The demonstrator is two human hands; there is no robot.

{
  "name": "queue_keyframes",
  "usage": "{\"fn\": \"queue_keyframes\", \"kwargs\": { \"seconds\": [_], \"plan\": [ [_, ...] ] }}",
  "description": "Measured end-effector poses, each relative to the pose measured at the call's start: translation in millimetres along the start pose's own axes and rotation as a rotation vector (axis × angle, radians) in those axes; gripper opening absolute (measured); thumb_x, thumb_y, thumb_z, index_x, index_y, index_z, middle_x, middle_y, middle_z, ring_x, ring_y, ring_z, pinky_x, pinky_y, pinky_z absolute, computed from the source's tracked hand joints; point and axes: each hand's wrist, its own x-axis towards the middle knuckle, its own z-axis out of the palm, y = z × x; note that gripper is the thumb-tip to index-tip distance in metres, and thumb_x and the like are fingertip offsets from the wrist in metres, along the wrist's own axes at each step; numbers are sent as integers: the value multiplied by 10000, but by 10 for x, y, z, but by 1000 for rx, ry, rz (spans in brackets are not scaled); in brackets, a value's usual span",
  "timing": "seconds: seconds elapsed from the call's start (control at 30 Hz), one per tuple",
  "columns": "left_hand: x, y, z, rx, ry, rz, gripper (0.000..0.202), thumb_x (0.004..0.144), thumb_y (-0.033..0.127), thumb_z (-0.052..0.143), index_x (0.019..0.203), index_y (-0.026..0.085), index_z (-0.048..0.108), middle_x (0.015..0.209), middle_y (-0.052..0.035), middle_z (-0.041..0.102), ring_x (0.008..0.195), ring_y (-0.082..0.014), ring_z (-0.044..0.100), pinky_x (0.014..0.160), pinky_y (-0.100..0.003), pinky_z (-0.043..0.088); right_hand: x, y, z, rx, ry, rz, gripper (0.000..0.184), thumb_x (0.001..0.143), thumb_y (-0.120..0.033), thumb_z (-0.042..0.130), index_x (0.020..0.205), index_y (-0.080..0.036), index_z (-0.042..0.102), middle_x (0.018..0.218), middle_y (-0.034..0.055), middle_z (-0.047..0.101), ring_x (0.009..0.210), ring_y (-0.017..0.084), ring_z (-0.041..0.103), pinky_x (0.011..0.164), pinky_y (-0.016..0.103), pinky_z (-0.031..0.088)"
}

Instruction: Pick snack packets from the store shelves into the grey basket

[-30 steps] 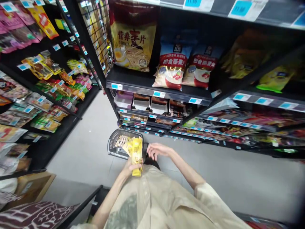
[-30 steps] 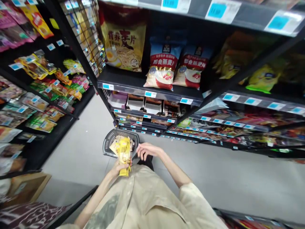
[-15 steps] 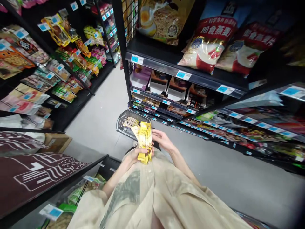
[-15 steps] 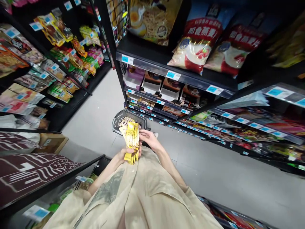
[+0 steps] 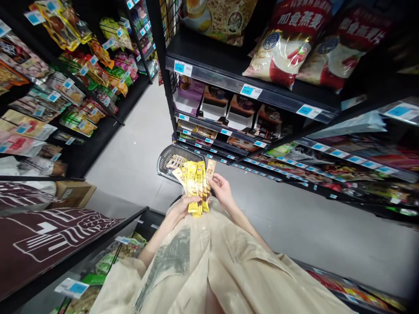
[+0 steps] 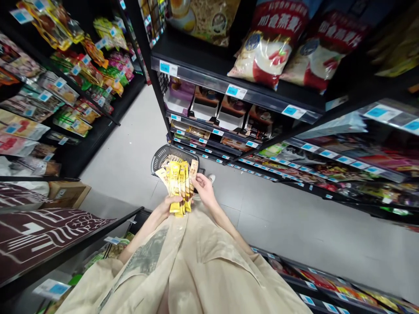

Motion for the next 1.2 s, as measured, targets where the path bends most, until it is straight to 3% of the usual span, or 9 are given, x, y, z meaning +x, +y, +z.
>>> {"fn": "queue_keyframes", "kwargs": {
  "seconds": [0.13, 0.37, 0.63, 0.77, 0.9, 1.07, 1.2],
  "plan": [
    [18, -7, -7, -4, 92, 4, 677, 588, 259, 869, 1214, 96, 670, 1076, -155, 792, 988, -312, 760, 888, -417, 602, -67, 2, 23, 4, 98, -48, 428, 807, -582, 791, 1034, -237, 678, 1041, 75, 767, 1017, 251, 705, 957, 371, 559],
    [-2, 3, 5, 1, 121, 28, 636, 575, 246, 888, 1165, 102, 700, 1019, -119, 802, 907, -287, 765, 876, -396, 593, -175, 23, -18, -43, 28, -16, 467, 652, -385, 933, 1005, -223, 672, 1015, 60, 752, 959, 233, 713, 921, 348, 575],
    [-47, 0, -11, -53, 131, 6, 526, 603, 246, 922, 1068, 101, 725, 924, -101, 803, 818, -268, 766, 842, -384, 597, -196, 115, 45, -121, 48, -32, 516, 594, -367, 957, 999, -191, 690, 1027, 76, 768, 955, 255, 710, 873, 364, 594],
    [-80, -5, 7, -105, 154, 47, 519, 605, 227, 930, 1070, 127, 723, 934, -85, 805, 822, -257, 767, 844, -370, 595, -170, 185, 26, -34, 66, 17, 522, 528, -374, 987, 915, -173, 702, 951, 72, 786, 822, 220, 715, 796, 351, 600],
    [-101, 51, -15, -115, 180, 53, 459, 627, 272, 922, 1018, 115, 741, 949, -99, 808, 839, -259, 771, 841, -366, 603, -203, 341, -80, 86, 143, 110, 469, 614, -480, 951, 857, -172, 693, 836, 58, 777, 689, 173, 703, 674, 296, 580],
    [-154, 109, -121, -112, 261, 70, 456, 593, 258, 924, 988, 122, 740, 896, -87, 804, 822, -266, 769, 818, -371, 604, -321, 385, -176, 127, -111, 353, 593, 550, -393, 1002, 1009, -160, 707, 887, 83, 802, 742, 223, 765, 721, 354, 619],
    [-217, 99, -206, -126, 312, 63, 454, 575, 265, 921, 962, 134, 724, 859, -65, 793, 764, -224, 753, 754, -326, 605, -294, 139, -210, 103, -66, 281, 619, 635, -401, 972, 1134, -154, 701, 969, 118, 815, 790, 240, 781, 763, 374, 625]
  ]
}}
